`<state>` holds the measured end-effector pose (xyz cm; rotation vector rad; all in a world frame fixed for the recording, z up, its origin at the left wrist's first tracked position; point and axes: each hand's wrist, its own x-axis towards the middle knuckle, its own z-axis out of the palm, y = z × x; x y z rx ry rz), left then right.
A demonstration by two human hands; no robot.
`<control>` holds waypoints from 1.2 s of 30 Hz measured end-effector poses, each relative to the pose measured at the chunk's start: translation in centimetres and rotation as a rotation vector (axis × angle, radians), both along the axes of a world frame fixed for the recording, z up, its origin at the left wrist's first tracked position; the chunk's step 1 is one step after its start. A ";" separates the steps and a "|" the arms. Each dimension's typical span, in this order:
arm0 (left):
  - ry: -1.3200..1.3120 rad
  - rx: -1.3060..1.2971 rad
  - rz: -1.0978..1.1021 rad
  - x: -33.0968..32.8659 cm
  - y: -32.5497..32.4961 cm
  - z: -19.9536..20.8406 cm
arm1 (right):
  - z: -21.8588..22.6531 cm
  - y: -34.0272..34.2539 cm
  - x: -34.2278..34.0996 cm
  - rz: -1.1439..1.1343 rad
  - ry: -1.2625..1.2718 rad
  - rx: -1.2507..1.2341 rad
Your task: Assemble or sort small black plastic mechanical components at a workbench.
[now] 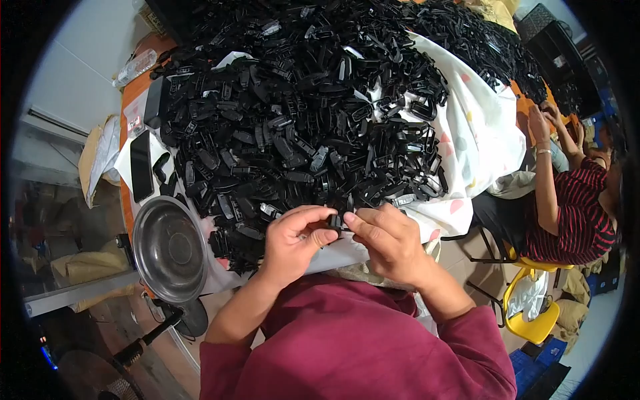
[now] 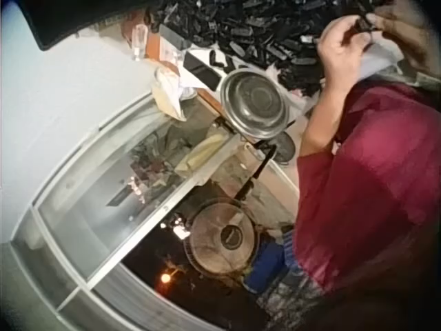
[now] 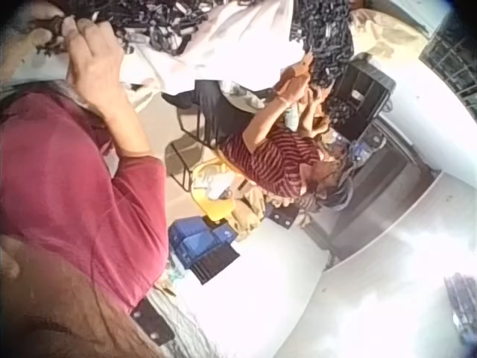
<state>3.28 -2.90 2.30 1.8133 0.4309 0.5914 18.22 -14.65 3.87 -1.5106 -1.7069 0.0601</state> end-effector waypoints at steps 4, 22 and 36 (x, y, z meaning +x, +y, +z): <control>-0.217 -0.848 0.120 0.8 -2.7 -1.2 | -1.1 0.2 -2.2 -0.224 -0.073 0.115; 0.315 0.466 0.462 0.5 1.2 -1.3 | -2.1 4.9 4.3 -0.692 -0.205 -0.361; 0.152 -0.092 0.231 1.0 1.5 -1.1 | -3.0 5.6 5.2 -0.407 0.663 -0.157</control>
